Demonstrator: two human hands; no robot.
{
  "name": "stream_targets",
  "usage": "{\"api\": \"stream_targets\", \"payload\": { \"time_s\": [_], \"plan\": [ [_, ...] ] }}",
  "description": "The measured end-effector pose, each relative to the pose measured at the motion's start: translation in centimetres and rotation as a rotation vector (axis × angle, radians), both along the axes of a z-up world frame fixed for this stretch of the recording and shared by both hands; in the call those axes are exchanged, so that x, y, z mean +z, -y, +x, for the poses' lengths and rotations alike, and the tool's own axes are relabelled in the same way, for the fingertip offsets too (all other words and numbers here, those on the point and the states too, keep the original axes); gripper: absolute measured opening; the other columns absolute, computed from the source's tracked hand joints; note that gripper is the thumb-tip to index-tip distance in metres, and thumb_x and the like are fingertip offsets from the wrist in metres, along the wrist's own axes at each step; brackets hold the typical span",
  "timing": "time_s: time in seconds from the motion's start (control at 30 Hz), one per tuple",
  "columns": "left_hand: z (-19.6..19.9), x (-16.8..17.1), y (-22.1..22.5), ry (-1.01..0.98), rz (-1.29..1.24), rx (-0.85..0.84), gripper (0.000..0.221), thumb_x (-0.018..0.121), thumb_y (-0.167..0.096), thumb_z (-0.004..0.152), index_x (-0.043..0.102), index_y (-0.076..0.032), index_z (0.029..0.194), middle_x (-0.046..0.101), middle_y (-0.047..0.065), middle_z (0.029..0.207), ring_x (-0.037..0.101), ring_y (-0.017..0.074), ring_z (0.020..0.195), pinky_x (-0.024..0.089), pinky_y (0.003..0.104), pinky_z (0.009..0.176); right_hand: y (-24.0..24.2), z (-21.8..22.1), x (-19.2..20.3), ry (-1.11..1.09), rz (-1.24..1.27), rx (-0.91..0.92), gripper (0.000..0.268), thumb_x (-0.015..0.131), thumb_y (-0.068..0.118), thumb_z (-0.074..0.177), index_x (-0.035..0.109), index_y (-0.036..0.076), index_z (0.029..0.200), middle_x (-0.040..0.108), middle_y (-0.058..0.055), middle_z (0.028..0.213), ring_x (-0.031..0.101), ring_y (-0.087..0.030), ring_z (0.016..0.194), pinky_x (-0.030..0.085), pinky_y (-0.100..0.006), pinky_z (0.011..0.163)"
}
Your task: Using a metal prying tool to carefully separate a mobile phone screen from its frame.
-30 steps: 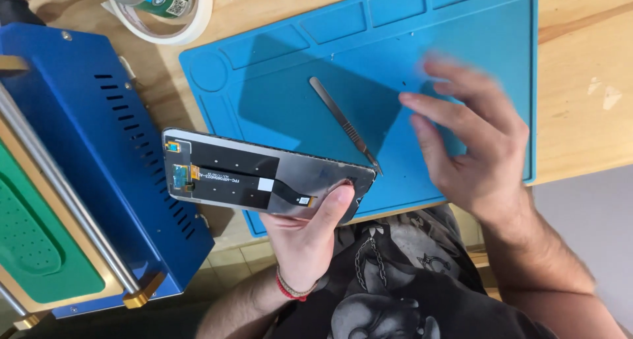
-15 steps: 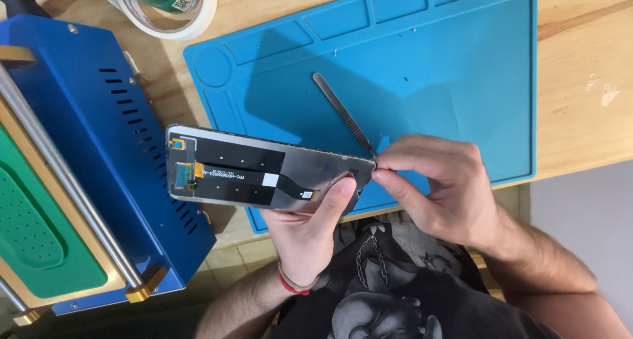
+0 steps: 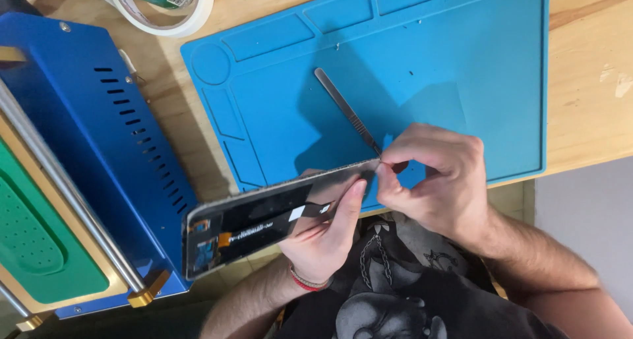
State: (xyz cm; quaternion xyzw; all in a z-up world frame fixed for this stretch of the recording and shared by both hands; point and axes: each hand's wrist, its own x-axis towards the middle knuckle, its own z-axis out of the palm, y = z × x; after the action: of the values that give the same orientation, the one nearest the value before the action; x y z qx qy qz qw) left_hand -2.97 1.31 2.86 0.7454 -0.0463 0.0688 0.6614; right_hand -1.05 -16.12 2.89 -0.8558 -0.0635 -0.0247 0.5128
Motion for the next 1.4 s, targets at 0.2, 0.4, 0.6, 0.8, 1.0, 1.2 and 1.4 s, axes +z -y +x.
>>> {"api": "stream_targets", "payload": {
  "time_s": [0.2, 0.4, 0.6, 0.8, 1.0, 1.2, 1.4],
  "plan": [
    [-1.7, -0.2, 0.0, -0.122, -0.087, 0.038, 0.009, 0.078, 0.003, 0.101, 0.080, 0.000, 0.109, 0.083, 0.011, 0.109, 0.081, 0.0222, 0.099, 0.067, 0.040, 0.103, -1.1, 0.6, 0.9, 0.005, 0.122, -0.088, 0.015, 0.068, -0.007, 0.091, 0.067, 0.003, 0.079, 0.066, -0.007, 0.073, 0.060, -0.019, 0.065, 0.047, -0.032, 0.064],
    [-2.5, -0.1, -2.1, -0.265, -0.268, 0.144, 0.020, 0.088, 0.002, 0.092, 0.080, -0.006, 0.108, 0.084, 0.009, 0.109, 0.084, 0.0178, 0.096, 0.076, 0.041, 0.100, 4.0, 0.6, -1.4, 0.133, 0.144, -0.200, 0.016, 0.060, 0.001, 0.110, 0.064, -0.005, 0.095, 0.065, -0.016, 0.089, 0.060, -0.025, 0.077, 0.047, -0.038, 0.076],
    [-0.6, -0.5, -2.4, -0.370, -0.429, 0.097, 0.021, 0.088, -0.005, 0.094, 0.079, -0.003, 0.113, 0.083, 0.010, 0.111, 0.082, 0.0218, 0.103, 0.070, 0.038, 0.101, 5.7, 1.4, 0.1, 0.074, -0.076, -0.104, 0.021, 0.092, 0.005, 0.104, 0.077, -0.009, 0.098, 0.078, -0.020, 0.094, 0.071, -0.024, 0.080, 0.050, -0.033, 0.073],
    [-0.4, -0.1, -2.5, -0.352, -0.432, 0.053, 0.022, 0.087, -0.006, 0.095, 0.078, -0.002, 0.115, 0.083, 0.010, 0.113, 0.081, 0.0227, 0.106, 0.070, 0.038, 0.103, 5.0, 1.5, -0.3, 0.173, -0.077, -0.033, 0.023, 0.081, 0.006, 0.106, 0.078, -0.017, 0.107, 0.079, -0.027, 0.095, 0.078, -0.029, 0.075, 0.064, -0.043, 0.085],
    [-0.5, -0.5, -2.6, -0.359, -0.468, 0.047, 0.026, 0.087, -0.004, 0.094, 0.077, 0.000, 0.117, 0.082, 0.012, 0.116, 0.081, 0.0238, 0.108, 0.071, 0.040, 0.104, 4.8, 1.0, -1.1, 0.182, -0.091, -0.060, 0.014, 0.070, -0.005, 0.116, 0.076, -0.014, 0.106, 0.079, -0.022, 0.092, 0.078, -0.024, 0.072, 0.062, -0.059, 0.117],
    [-0.2, -0.1, -2.2, -0.370, -0.469, 0.049, 0.017, 0.085, -0.008, 0.097, 0.080, 0.001, 0.111, 0.084, 0.013, 0.114, 0.082, 0.0241, 0.107, 0.069, 0.040, 0.106, 0.4, 0.3, 2.5, -0.192, 0.212, 0.158, 0.050, 0.081, 0.035, 0.087, 0.077, 0.000, 0.122, 0.084, -0.017, 0.123, 0.085, -0.027, 0.115, 0.068, -0.035, 0.104],
    [-0.5, -0.1, -2.1, -0.354, -0.502, 0.084, 0.020, 0.085, -0.006, 0.097, 0.078, 0.002, 0.114, 0.083, 0.014, 0.113, 0.081, 0.0254, 0.107, 0.069, 0.041, 0.105, -0.5, 0.7, 2.9, -0.270, 0.280, 0.195, 0.011, 0.074, 0.009, 0.101, 0.080, 0.001, 0.104, 0.086, -0.009, 0.093, 0.077, -0.015, 0.074, 0.055, -0.025, 0.062]
  ]
}}
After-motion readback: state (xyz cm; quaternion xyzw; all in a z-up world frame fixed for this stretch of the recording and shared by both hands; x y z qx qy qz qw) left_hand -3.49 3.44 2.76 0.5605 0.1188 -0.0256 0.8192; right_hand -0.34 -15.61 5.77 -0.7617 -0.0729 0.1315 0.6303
